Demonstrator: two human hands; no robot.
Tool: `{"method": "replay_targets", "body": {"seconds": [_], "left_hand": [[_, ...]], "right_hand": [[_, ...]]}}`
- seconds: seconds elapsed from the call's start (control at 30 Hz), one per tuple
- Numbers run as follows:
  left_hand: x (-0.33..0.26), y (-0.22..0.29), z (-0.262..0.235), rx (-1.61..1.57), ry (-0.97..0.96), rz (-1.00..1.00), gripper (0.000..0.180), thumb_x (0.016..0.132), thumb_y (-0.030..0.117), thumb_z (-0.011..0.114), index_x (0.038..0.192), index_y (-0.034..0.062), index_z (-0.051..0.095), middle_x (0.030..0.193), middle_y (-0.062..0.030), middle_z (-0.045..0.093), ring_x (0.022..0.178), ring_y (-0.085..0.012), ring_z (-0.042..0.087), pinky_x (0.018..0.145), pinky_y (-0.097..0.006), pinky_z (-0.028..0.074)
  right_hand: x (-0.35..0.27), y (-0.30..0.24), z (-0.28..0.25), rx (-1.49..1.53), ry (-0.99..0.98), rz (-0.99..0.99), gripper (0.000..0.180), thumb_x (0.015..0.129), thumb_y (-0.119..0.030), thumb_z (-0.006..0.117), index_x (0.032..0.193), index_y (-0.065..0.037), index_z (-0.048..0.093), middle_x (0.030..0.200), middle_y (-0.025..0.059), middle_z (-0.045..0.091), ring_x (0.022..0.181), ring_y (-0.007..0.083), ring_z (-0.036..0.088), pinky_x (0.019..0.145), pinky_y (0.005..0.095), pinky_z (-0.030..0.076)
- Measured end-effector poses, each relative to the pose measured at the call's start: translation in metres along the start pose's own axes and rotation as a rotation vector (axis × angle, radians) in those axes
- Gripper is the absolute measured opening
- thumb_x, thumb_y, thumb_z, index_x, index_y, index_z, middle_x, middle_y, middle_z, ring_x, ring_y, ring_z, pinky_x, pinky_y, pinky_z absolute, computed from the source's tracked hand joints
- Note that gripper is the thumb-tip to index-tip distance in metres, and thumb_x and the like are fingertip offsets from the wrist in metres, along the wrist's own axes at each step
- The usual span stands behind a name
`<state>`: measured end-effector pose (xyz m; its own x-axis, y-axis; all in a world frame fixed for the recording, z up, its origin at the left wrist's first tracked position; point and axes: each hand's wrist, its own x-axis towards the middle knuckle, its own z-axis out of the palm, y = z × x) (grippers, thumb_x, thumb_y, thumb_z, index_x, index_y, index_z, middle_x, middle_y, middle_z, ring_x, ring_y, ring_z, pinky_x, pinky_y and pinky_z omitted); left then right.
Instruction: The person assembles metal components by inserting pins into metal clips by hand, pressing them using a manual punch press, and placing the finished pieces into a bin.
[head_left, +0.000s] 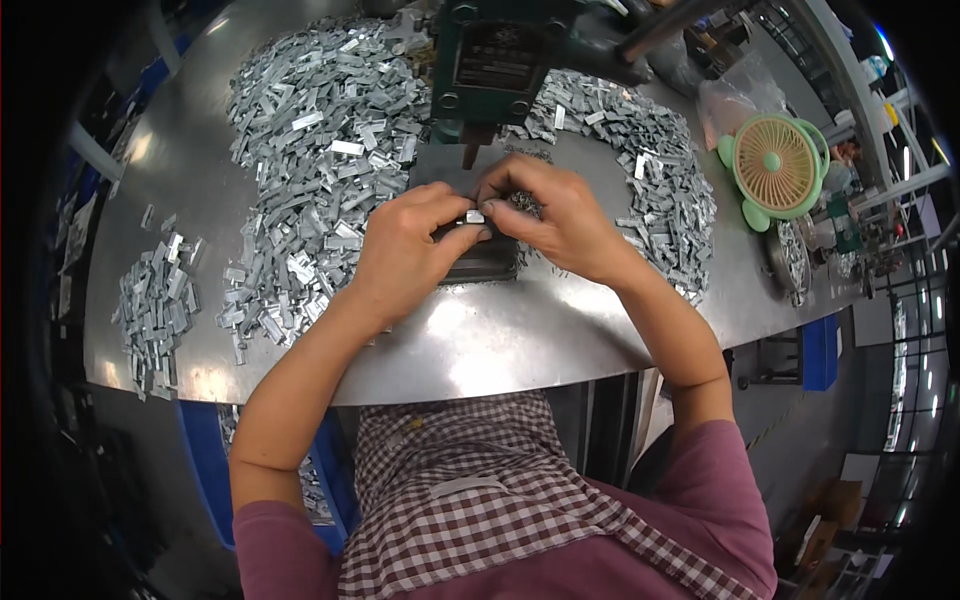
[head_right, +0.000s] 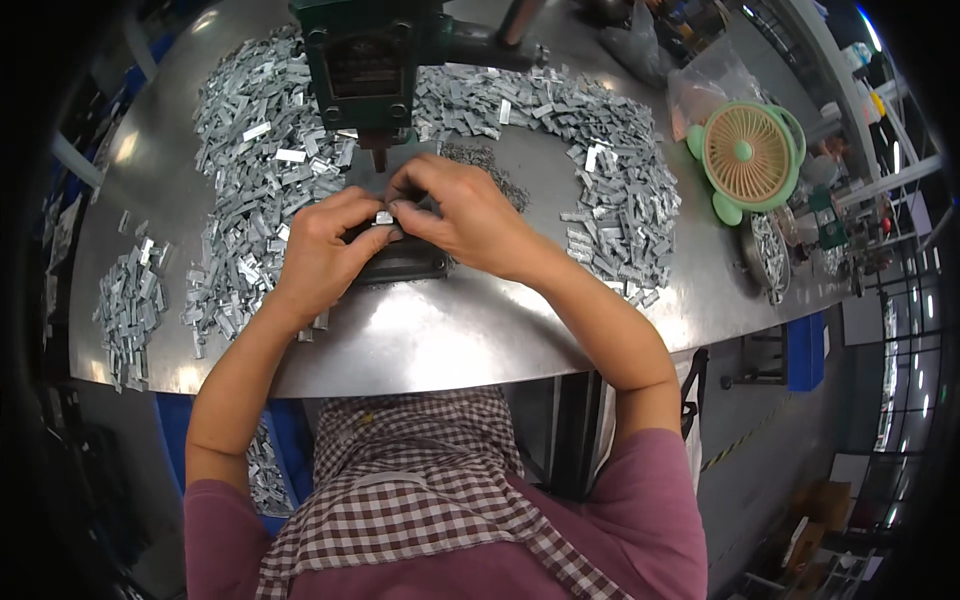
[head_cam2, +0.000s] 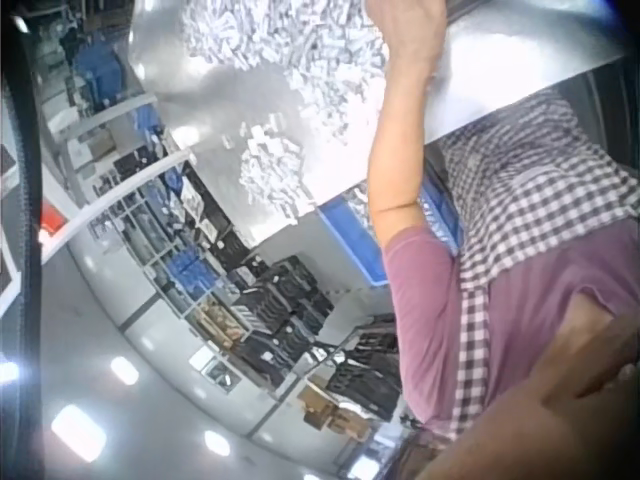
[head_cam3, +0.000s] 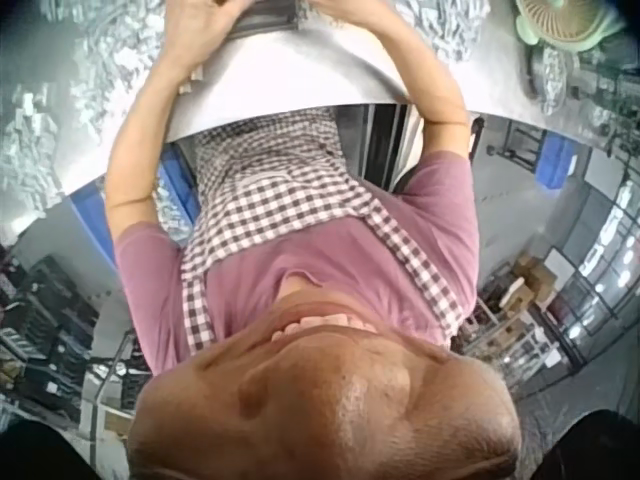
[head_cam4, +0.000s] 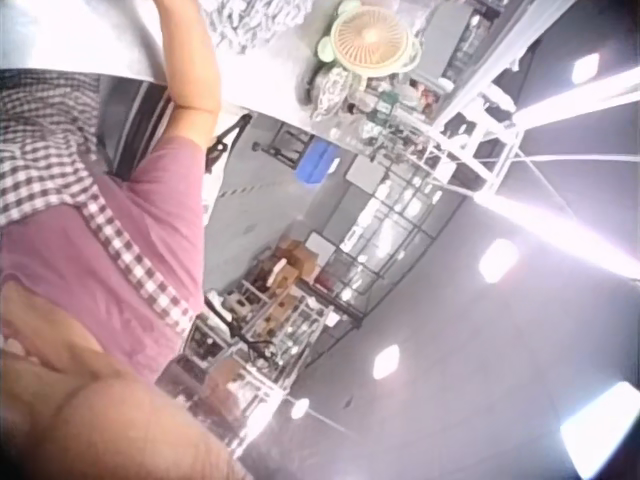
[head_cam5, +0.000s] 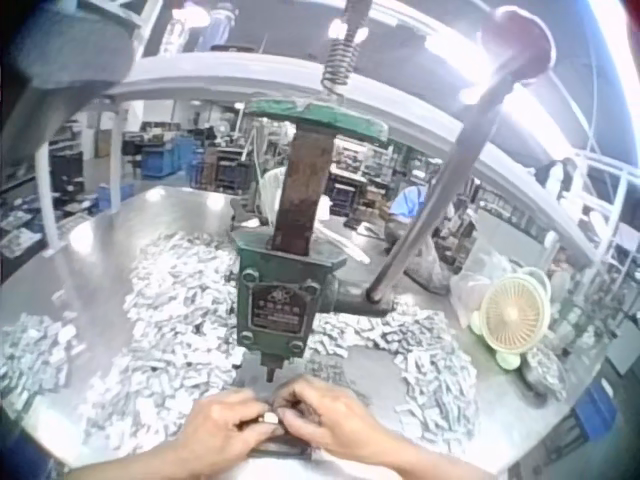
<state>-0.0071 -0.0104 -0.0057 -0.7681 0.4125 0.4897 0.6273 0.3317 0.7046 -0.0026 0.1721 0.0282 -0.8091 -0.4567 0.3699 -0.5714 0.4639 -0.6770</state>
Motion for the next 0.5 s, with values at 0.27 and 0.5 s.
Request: {"method": "replay_targets", "body": {"seconds": [0.27, 0.5], "left_hand": [[0.009, -0.002, -0.001, -0.055, -0.037, -0.099, 0.020, 0.073, 0.008, 0.066, 0.089, -0.0022, 0.063, 0.077, -0.0108, 0.061, 0.068, -0.0173, 0.058, 0.060, -0.028, 0.043], [0.011, -0.017, 0.001, 0.104, 0.144, -0.088, 0.021, 0.071, 0.015, 0.068, 0.082, -0.0024, 0.065, 0.074, -0.0129, 0.061, 0.060, -0.0229, 0.058, 0.055, -0.031, 0.043]], "right_hand": [[-0.029, 0.006, 0.010, -0.480, 0.139, -0.300, 0.036, 0.073, -0.006, 0.061, 0.108, -0.003, 0.055, 0.107, 0.0122, 0.057, 0.095, 0.0304, 0.055, 0.081, 0.0373, 0.044], [-0.004, -0.037, -0.057, 0.034, 0.662, -0.362, 0.045, 0.085, -0.012, 0.055, 0.125, 0.003, 0.041, 0.123, 0.0165, 0.049, 0.113, 0.0247, 0.048, 0.095, 0.0349, 0.038]]}}
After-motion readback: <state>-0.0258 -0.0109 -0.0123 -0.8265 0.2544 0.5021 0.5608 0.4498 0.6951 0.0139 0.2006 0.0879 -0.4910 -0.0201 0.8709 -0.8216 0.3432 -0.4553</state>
